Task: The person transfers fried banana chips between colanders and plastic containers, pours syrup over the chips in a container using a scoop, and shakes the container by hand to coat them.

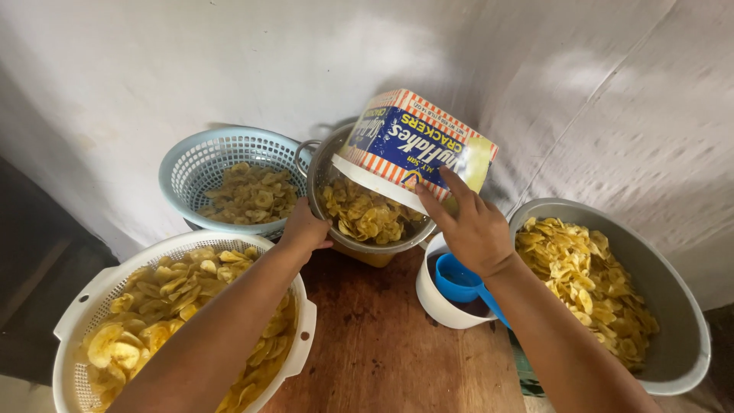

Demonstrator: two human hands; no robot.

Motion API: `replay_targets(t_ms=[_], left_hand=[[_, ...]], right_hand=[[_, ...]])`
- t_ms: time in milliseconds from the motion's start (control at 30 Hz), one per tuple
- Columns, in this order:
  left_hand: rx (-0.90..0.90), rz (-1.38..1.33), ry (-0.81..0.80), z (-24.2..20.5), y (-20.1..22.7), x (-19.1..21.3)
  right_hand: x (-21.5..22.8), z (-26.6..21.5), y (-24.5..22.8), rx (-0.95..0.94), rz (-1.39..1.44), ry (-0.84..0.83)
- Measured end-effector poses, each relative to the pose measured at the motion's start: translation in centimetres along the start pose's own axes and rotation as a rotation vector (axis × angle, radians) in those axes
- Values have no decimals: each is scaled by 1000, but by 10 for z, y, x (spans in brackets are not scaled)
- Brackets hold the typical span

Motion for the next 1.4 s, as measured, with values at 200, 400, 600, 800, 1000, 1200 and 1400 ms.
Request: replay_targets(t_ms=[200, 400, 600, 800, 1000, 1200, 1400], left_hand=[[-15, 35, 23, -5, 8, 4], [6, 215, 69, -22, 30, 23], [-78, 142, 17, -56, 61, 35], [-164, -15, -98, -148, 109, 34], [-158, 130, -292, -232, 13, 61], [-299, -115, -454, -205, -193, 22], [-888, 587, 215, -198, -227, -1]], right_hand=[[2, -4, 4, -17, 0, 58], [3, -2, 4, -120, 51, 101], [9, 7, 33, -760, 424, 164], [27, -28, 49, -1335, 1466, 287], [88, -158, -13, -952, 1023, -348], [62, -233, -97, -1124, 1614, -270], [65, -169, -107, -823, 1084, -173]])
Point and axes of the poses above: each hand's wrist, its own z-axis towards the middle knuckle, its own x-axis out of the back of the hand, y = z × x, the point moved 4 cm from there along z, towards the middle knuckle, and after that the axes turned 7 degrees about x, right-handed, at the moved point
